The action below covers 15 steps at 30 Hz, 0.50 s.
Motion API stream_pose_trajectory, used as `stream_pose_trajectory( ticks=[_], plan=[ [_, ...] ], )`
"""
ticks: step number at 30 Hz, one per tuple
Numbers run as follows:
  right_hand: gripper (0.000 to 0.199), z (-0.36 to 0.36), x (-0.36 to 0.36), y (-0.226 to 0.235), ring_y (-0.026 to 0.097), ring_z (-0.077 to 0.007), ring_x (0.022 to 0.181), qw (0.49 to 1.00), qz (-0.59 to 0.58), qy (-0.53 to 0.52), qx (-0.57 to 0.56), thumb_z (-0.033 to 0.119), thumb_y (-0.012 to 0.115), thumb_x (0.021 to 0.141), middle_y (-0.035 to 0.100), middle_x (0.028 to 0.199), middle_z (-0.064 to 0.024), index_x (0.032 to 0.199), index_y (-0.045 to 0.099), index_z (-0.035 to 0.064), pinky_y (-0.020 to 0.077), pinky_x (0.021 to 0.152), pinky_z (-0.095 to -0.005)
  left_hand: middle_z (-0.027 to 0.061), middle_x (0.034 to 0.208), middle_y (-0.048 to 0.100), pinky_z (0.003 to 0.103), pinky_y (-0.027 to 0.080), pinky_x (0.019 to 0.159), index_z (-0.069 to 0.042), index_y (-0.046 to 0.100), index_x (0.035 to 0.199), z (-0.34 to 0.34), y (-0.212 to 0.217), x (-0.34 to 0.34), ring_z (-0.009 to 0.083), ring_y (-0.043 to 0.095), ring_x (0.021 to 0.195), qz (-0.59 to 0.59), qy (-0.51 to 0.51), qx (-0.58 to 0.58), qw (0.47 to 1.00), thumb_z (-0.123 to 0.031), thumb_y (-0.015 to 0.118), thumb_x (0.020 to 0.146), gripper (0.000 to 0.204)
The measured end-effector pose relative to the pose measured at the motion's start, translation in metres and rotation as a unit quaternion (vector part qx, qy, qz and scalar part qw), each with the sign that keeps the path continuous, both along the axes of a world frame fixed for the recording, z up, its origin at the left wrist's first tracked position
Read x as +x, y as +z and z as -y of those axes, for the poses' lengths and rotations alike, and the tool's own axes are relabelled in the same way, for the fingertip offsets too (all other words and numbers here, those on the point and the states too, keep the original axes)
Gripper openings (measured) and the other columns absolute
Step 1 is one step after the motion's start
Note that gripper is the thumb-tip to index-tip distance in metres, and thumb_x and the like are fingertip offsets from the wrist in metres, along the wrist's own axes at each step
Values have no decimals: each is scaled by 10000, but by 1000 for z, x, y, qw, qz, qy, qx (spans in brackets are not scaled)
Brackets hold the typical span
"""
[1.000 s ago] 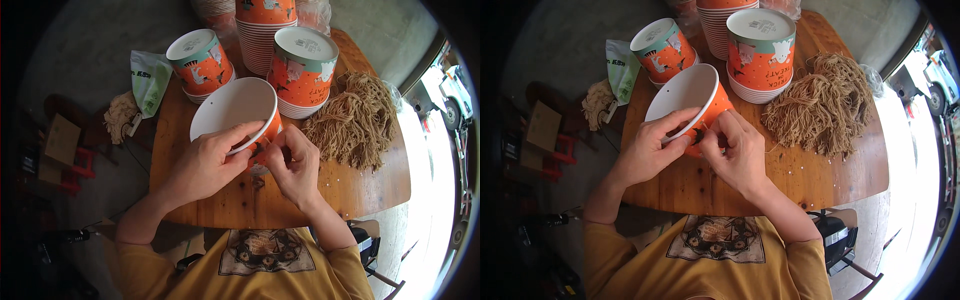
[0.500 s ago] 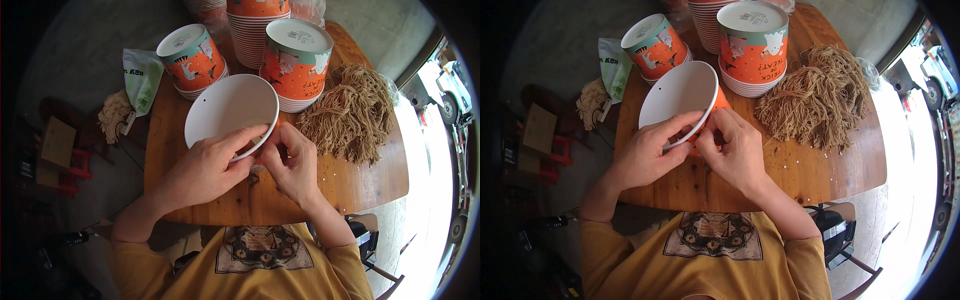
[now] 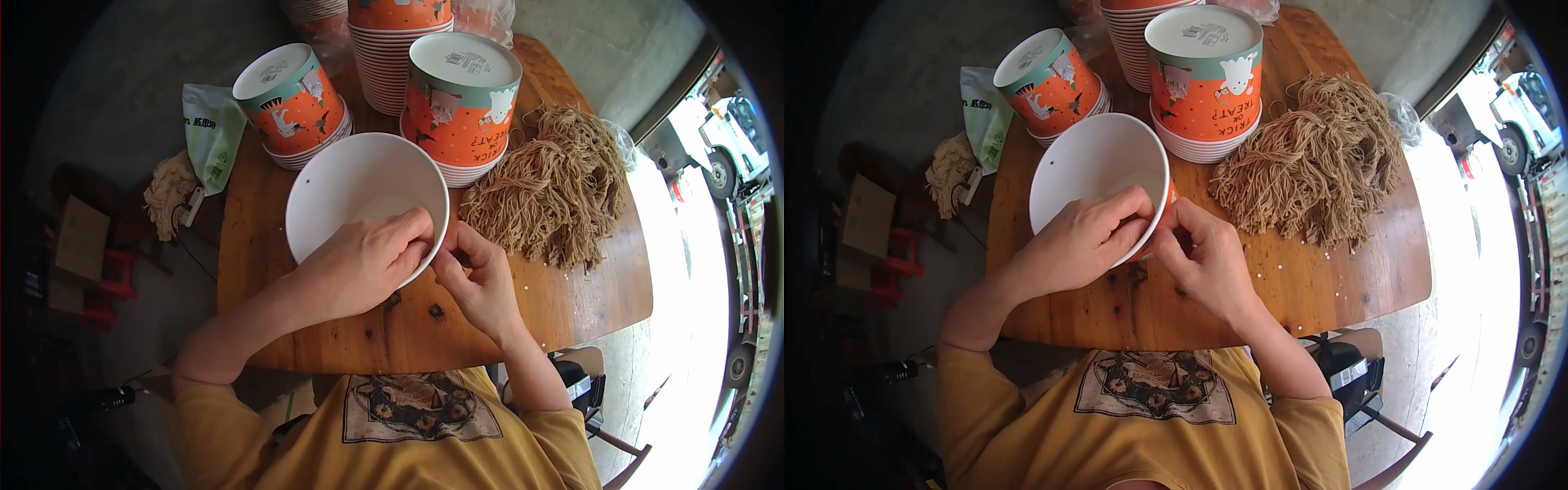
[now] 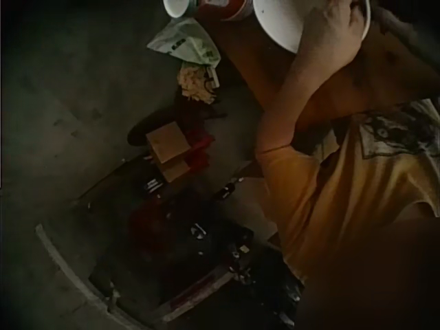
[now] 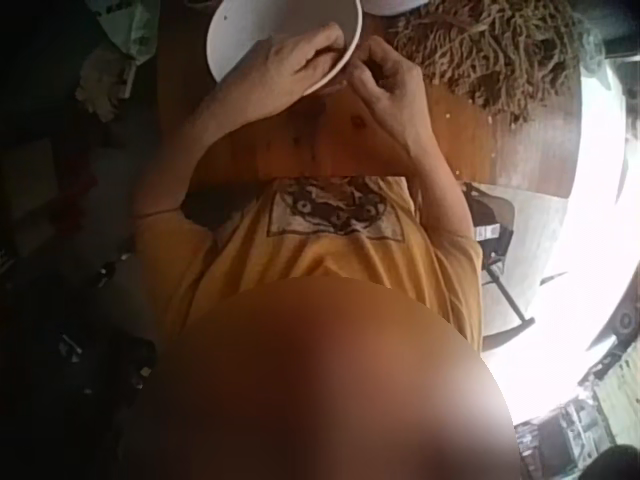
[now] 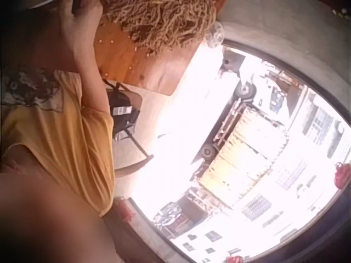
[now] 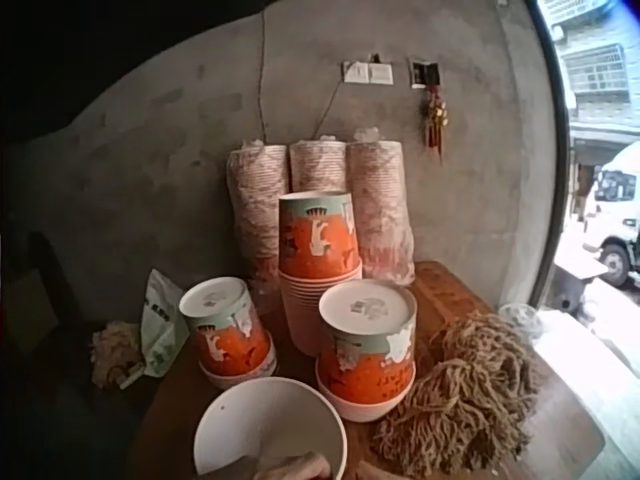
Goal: Tying thin strings onto the rims of paper buckets at a workshop table.
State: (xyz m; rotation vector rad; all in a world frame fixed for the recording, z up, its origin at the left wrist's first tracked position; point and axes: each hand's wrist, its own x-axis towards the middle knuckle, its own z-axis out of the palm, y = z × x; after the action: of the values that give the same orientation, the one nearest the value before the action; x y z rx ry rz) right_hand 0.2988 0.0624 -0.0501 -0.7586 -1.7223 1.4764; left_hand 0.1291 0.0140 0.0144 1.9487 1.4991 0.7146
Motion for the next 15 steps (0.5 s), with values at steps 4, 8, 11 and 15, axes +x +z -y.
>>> stream_pose_trajectory(
  ticks=[4,8,11,15],
  plan=[
    [108,-5,14,19,460,-70,576,998,53,6,-19,95,609,847,524,674,-40,824,564,-1,399,526,-235,139,812,542,411,461,596,-28,458,876,-1,-4,-3,329,578,720,-80,30,174,981,-34,552,849,98],
    [116,-18,35,28,482,-89,579,991,83,9,103,104,631,847,535,707,-43,832,578,2,402,529,-239,88,800,533,338,489,626,-24,468,879,-4,1,-9,216,586,703,54,51,133,988,-25,545,849,82],
    [145,-24,37,43,488,-125,574,975,98,25,198,119,646,848,525,710,-52,808,569,3,401,522,-257,60,824,565,310,495,666,-21,488,900,-10,1,-5,144,585,743,147,53,77,985,-51,534,880,59],
    [158,-29,34,46,477,-119,573,978,86,43,187,124,644,857,515,716,-51,806,565,-3,394,522,-251,42,821,568,284,490,682,-12,494,917,-21,-9,5,108,572,754,241,32,32,969,-82,513,921,73]
  ],
)
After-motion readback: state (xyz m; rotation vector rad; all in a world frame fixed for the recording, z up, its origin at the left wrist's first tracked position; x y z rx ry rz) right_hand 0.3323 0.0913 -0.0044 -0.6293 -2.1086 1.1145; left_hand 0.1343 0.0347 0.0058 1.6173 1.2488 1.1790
